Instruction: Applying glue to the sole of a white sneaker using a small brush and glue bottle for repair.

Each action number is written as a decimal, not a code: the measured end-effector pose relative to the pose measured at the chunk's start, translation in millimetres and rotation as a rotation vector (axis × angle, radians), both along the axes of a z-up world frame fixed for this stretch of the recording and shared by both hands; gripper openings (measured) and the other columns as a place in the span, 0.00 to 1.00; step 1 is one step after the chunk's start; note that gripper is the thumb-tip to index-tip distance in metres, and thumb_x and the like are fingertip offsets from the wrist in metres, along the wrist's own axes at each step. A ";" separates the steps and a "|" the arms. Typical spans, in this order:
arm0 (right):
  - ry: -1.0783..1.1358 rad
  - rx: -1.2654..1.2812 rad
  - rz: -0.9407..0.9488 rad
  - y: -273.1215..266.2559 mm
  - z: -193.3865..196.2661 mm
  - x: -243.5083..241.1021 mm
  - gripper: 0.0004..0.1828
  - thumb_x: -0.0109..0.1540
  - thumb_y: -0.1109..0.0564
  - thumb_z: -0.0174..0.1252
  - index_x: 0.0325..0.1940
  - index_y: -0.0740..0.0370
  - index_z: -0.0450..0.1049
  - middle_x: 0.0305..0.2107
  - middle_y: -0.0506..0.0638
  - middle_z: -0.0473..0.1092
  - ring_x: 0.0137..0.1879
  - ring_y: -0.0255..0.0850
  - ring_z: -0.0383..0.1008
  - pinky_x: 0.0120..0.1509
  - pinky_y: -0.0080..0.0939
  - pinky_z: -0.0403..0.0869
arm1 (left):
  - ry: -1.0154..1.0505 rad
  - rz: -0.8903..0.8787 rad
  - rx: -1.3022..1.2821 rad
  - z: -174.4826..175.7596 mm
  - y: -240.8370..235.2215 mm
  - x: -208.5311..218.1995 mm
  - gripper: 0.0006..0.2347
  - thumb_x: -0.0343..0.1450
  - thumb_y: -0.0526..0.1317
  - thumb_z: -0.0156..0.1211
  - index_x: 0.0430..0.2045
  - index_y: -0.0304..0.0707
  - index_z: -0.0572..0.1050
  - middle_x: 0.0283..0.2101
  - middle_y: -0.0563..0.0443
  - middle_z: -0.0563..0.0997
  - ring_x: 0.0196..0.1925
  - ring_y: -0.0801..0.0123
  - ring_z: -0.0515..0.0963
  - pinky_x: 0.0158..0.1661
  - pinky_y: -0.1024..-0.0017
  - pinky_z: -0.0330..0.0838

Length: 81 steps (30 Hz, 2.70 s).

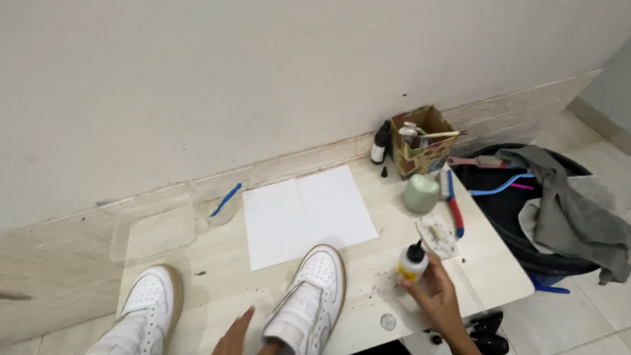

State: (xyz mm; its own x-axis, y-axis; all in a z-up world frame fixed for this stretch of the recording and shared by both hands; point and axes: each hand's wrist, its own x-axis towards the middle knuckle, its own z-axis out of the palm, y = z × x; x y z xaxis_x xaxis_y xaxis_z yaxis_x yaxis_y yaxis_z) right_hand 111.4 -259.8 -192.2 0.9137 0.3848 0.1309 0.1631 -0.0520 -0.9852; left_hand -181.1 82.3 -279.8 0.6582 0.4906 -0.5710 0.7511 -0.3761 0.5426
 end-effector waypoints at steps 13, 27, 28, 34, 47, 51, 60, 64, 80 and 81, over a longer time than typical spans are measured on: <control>0.141 0.174 0.002 36.9 31.7 -54.2 0.32 0.53 0.60 0.61 0.61 0.68 0.65 0.49 0.60 0.70 0.48 0.51 0.77 0.56 0.49 0.76 | -0.145 -0.342 0.111 188.9 -87.0 46.0 0.44 0.48 0.64 0.78 0.58 0.49 0.65 0.69 0.62 0.45 0.56 0.59 0.75 0.55 0.58 0.68; 0.153 0.377 0.030 31.4 31.3 -48.7 0.31 0.54 0.49 0.60 0.58 0.63 0.64 0.41 0.62 0.69 0.40 0.45 0.69 0.36 0.40 0.67 | -1.173 0.281 -0.525 28.9 -56.4 31.2 0.58 0.40 0.49 0.85 0.63 0.25 0.53 0.68 0.33 0.60 0.71 0.51 0.57 0.67 0.54 0.50; 0.119 0.380 0.078 31.0 33.8 -48.6 0.30 0.55 0.47 0.61 0.57 0.63 0.65 0.38 0.59 0.69 0.37 0.42 0.69 0.34 0.37 0.68 | -1.236 0.308 -0.587 7.6 -55.5 33.5 0.56 0.41 0.44 0.86 0.62 0.29 0.54 0.66 0.33 0.61 0.69 0.50 0.59 0.66 0.52 0.52; 0.092 0.323 0.156 30.4 36.5 -50.4 0.31 0.52 0.44 0.64 0.52 0.61 0.66 0.39 0.55 0.67 0.35 0.39 0.69 0.30 0.32 0.71 | -1.359 0.435 -0.807 -22.7 -60.5 49.1 0.44 0.46 0.40 0.84 0.57 0.32 0.64 0.55 0.37 0.74 0.58 0.51 0.71 0.55 0.51 0.67; 0.164 0.525 0.376 53.1 32.1 -48.9 0.30 0.54 0.50 0.70 0.54 0.67 0.70 0.44 0.54 0.70 0.46 0.41 0.72 0.44 0.33 0.76 | -1.386 0.545 -0.880 2.4 -68.3 40.4 0.39 0.50 0.37 0.80 0.56 0.31 0.64 0.52 0.37 0.76 0.56 0.50 0.73 0.53 0.51 0.70; 0.141 0.512 0.297 54.0 23.7 -52.3 0.31 0.53 0.50 0.70 0.53 0.70 0.71 0.45 0.55 0.73 0.48 0.42 0.74 0.47 0.33 0.77 | -1.392 0.569 -0.858 -27.3 -70.1 35.5 0.42 0.50 0.35 0.81 0.59 0.37 0.60 0.59 0.37 0.70 0.61 0.51 0.67 0.58 0.49 0.64; -0.054 0.344 0.150 58.4 24.9 -57.6 0.35 0.53 0.36 0.67 0.49 0.67 0.72 0.43 0.54 0.75 0.44 0.40 0.78 0.43 0.30 0.81 | -1.340 0.555 -0.939 35.2 -70.3 45.3 0.36 0.48 0.37 0.79 0.51 0.26 0.69 0.46 0.38 0.80 0.51 0.53 0.77 0.48 0.57 0.73; -0.227 0.196 0.065 63.4 38.2 -59.0 0.38 0.52 0.30 0.60 0.43 0.71 0.71 0.38 0.57 0.75 0.47 0.45 0.75 0.50 0.38 0.78 | -1.359 0.518 -0.959 33.5 -69.8 46.2 0.33 0.51 0.35 0.77 0.51 0.27 0.70 0.47 0.38 0.79 0.52 0.52 0.76 0.50 0.56 0.72; -0.370 0.239 0.122 75.8 52.0 -54.8 0.33 0.51 0.37 0.62 0.41 0.73 0.72 0.36 0.58 0.75 0.36 0.42 0.74 0.35 0.29 0.74 | -1.323 0.571 -1.017 31.3 -71.7 43.1 0.35 0.50 0.34 0.77 0.52 0.28 0.68 0.49 0.37 0.78 0.53 0.51 0.76 0.50 0.55 0.72; -0.370 0.238 0.120 77.8 57.3 -56.2 0.33 0.51 0.37 0.62 0.41 0.73 0.72 0.36 0.58 0.75 0.36 0.42 0.74 0.35 0.29 0.74 | -1.322 0.570 -1.018 27.7 -71.8 42.2 0.35 0.50 0.34 0.77 0.52 0.28 0.68 0.49 0.37 0.78 0.53 0.51 0.76 0.50 0.55 0.72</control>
State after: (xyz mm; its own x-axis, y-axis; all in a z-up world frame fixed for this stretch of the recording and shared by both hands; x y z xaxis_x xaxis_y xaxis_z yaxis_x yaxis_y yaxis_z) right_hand 55.1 -182.0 -134.8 0.7396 0.4048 0.5377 0.4972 0.2098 -0.8419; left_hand -138.9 10.5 -252.1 0.7800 0.6242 -0.0434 -0.4401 0.5967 0.6710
